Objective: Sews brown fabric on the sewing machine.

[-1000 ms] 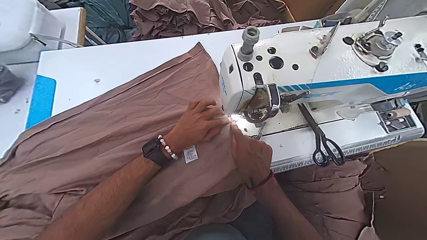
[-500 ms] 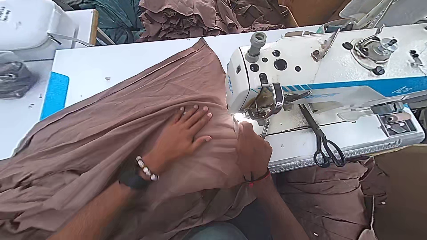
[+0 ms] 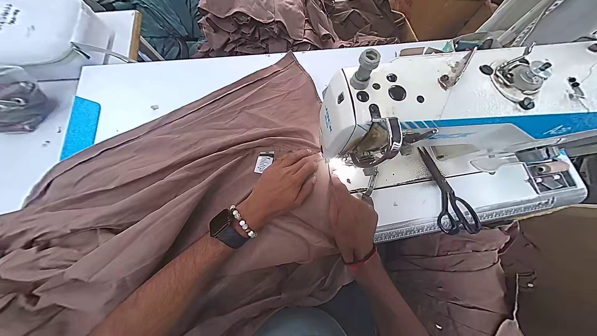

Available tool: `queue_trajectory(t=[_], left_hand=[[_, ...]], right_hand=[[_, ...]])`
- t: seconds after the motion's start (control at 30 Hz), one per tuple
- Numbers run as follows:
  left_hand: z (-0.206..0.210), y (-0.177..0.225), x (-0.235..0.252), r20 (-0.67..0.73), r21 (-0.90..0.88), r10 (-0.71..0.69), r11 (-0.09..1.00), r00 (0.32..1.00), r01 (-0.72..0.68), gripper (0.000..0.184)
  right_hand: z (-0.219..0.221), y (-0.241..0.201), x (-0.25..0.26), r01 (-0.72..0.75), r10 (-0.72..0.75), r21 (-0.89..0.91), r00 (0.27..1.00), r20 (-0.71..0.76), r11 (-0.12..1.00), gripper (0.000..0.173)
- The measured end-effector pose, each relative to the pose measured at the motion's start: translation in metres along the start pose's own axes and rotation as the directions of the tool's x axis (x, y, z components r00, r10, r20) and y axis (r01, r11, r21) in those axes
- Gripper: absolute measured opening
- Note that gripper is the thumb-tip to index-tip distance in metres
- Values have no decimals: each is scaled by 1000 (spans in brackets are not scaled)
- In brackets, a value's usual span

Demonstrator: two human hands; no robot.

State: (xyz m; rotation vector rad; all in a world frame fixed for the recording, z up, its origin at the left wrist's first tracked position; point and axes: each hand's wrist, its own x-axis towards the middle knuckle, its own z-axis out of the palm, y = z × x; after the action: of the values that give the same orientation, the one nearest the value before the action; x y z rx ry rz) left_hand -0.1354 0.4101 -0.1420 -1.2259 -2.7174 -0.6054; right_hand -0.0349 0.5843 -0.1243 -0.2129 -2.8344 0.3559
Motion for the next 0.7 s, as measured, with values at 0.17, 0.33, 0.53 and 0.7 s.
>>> queue_trajectory(t=[0.17,0.33,0.53,0.7], left_hand=[[-9,12,-1,4,106,-120,987,993,119,43],[-48,76,-90,-178,154,-636,736,751,660,63],[-66,-54,-169,-96,291,-656,701,749,651,71],[-112,-133,-108,189,346,-529,824,827,448,79]], right_hand=[[2,-7,9,-33,35,-102,999,18,994,40],[11,4,-24,65,-70,-62,993,-91,996,38],[9,4,-32,80,-79,-87,997,17,993,51],[5,1,-39,120,-110,-79,987,116,990,68]])
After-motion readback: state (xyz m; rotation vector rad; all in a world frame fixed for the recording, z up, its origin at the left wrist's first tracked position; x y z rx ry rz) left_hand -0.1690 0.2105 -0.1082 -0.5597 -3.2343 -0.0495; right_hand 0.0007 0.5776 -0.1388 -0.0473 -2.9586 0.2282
